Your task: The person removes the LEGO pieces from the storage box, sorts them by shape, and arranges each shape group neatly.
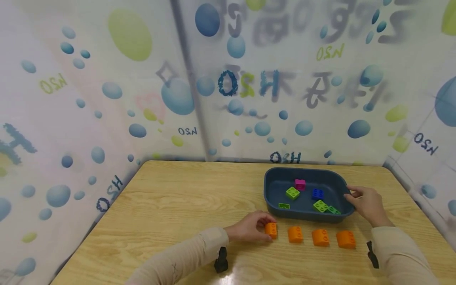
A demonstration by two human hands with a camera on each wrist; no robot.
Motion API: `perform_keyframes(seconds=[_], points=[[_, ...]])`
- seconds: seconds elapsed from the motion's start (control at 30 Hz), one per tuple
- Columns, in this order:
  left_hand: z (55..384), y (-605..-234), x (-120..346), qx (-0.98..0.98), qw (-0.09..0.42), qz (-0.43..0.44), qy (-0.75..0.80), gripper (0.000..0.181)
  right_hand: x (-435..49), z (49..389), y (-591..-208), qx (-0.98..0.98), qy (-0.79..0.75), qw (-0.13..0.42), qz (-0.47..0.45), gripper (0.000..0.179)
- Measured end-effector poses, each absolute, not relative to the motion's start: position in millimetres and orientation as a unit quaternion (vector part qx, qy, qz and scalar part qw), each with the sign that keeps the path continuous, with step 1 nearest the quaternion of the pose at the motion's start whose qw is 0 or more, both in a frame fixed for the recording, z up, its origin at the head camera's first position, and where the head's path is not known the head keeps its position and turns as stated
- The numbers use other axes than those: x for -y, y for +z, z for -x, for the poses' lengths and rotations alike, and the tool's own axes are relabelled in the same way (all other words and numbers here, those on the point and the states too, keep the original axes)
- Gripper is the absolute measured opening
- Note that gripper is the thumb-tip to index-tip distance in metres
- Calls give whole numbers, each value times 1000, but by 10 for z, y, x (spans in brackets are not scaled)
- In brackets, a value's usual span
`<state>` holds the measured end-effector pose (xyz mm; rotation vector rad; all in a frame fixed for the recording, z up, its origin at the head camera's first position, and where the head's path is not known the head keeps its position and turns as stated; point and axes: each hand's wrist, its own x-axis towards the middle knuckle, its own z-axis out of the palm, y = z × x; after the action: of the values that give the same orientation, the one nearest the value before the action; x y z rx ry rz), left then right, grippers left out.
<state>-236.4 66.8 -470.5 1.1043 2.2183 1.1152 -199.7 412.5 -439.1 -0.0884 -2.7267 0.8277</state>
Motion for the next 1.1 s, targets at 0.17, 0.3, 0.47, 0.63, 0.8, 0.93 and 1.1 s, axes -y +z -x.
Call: perform_keyframes(seconds=[0.17, 0.3, 0.47, 0.63, 0.8, 0.93, 1.1], points=[[2373, -4710, -677, -800, 222, -383, 404, 44, -4139, 1997, -4396, 947, 287, 142, 29, 39], [2392, -4692, -675, -796, 230, -372, 418, 48, -4143, 1997, -4393, 946, 291, 144, 28, 39], [2428, -4603, -665, -795, 235, -383, 408, 50, -4109, 1984, -4348, 947, 287, 143, 23, 38], [2447, -4515, -653, -799, 214, -415, 379, 43, -4111, 1987, -4354, 948, 288, 135, 27, 38], [2427, -4423, -680, -795, 172, -460, 355, 33, -4117, 1988, -4350, 948, 285, 140, 27, 37], [2402, -4292, -776, -786, 141, -502, 332, 28, -4124, 1990, -4347, 948, 284, 141, 25, 37], [2411, -4067, -996, -776, 118, -540, 303, 26, -4114, 1990, -4338, 948, 286, 135, 25, 38]])
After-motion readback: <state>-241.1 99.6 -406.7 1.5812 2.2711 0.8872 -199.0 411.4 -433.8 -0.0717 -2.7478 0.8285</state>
